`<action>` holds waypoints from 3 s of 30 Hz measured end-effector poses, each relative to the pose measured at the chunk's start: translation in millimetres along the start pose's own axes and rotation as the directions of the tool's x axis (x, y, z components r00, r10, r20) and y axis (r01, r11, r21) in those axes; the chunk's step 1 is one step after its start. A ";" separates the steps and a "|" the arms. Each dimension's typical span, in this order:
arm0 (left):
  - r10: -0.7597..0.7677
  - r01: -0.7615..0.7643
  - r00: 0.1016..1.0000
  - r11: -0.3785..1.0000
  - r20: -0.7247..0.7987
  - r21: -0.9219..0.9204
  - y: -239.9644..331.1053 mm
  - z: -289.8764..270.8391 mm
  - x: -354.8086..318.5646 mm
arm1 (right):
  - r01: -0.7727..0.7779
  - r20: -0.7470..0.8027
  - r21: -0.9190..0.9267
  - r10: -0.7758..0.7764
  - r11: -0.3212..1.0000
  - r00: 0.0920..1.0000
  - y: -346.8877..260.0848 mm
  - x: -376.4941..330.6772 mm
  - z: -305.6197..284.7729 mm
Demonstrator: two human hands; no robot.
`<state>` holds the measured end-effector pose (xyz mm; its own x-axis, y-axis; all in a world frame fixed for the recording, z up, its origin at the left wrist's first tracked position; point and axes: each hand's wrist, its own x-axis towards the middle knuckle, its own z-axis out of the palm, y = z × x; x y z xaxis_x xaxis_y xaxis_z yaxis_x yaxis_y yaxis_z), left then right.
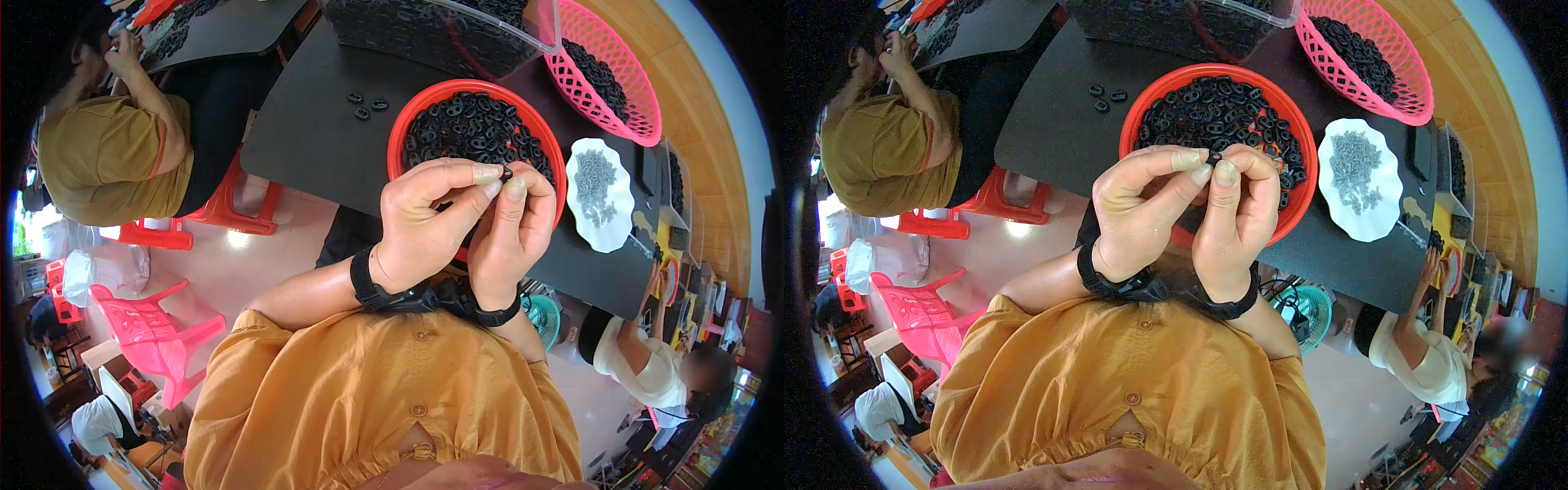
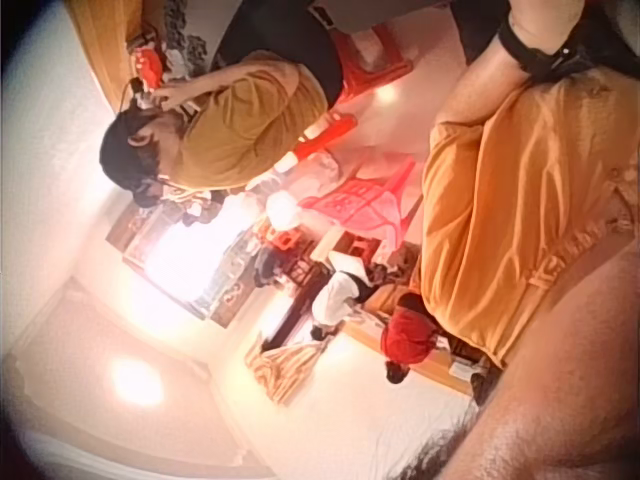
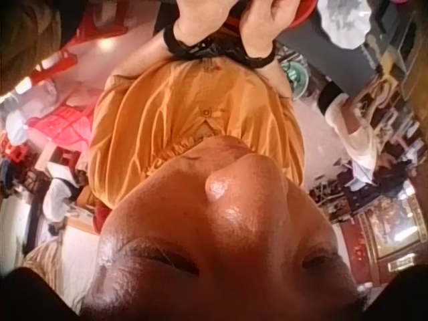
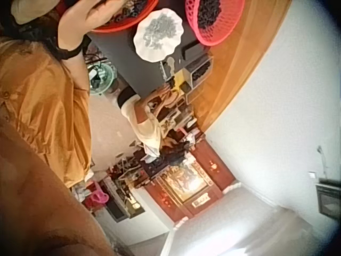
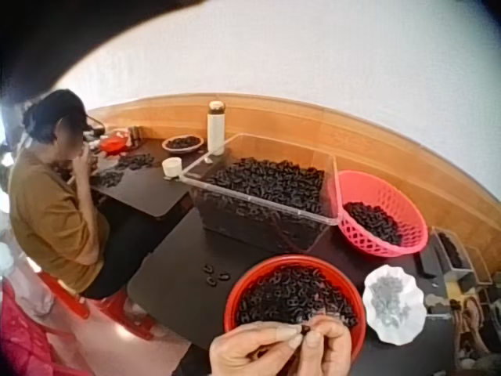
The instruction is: The person assembles plastic cord lock fasteners by taking components from a bowl and inserting small pieces into the plastic housings by hand.
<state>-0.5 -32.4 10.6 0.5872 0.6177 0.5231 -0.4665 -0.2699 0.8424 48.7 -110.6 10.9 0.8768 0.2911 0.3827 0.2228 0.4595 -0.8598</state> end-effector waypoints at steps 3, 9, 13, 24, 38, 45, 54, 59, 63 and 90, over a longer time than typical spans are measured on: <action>-0.057 0.057 0.998 0.998 -0.010 -0.022 0.0 0.5 0.0 | -0.037 -0.021 -0.018 0.037 0.999 0.999 -0.3 -0.4 0.5; -0.404 0.437 0.896 0.874 0.182 -0.212 17.9 -15.7 25.0 | -0.177 0.139 0.042 0.170 0.983 0.976 -16.6 14.5 -15.5; -0.385 0.437 0.865 0.893 0.321 -0.106 24.0 -22.2 44.5 | -0.259 0.190 -0.083 0.270 0.962 0.944 -33.1 32.9 -20.0; -0.120 -0.168 0.804 0.893 0.582 0.417 -9.9 -16.3 50.8 | -0.297 0.149 -0.206 0.329 0.933 0.932 -32.9 53.6 -51.1; -0.365 -0.304 0.641 0.688 0.676 0.659 -14.1 -12.8 38.2 | -0.320 0.120 -0.043 0.323 0.946 0.939 -26.6 40.9 -67.5; -0.259 -0.295 0.661 0.773 0.704 0.561 -18.5 -16.2 38.8 | -0.341 0.112 -0.073 0.347 0.937 0.931 -25.6 36.3 -70.3; -0.240 -0.256 0.662 0.818 0.710 0.515 -1.9 -2.5 32.1 | -0.344 0.069 -0.072 0.349 0.936 0.935 -23.8 36.0 -75.9; -0.333 -0.371 0.559 0.719 0.760 0.588 -5.9 6.7 27.7 | -0.346 0.070 -0.053 0.349 0.937 0.935 -23.5 33.1 -79.0; -0.233 -0.332 0.603 0.796 0.763 0.506 -19.2 1.0 27.7 | -0.318 0.042 -0.084 0.322 0.944 0.946 -25.8 30.4 -80.0; -0.606 0.712 0.666 0.690 0.435 -0.130 8.3 -23.9 22.7 | -0.407 0.164 0.028 0.398 0.913 0.903 -23.0 22.7 -36.3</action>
<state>-6.9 -3.0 26.3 0.9616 0.2535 -0.1053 0.0105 0.3494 0.9369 78.9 -145.0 27.2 0.8105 0.5828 0.0588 -0.1657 0.3243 -0.9313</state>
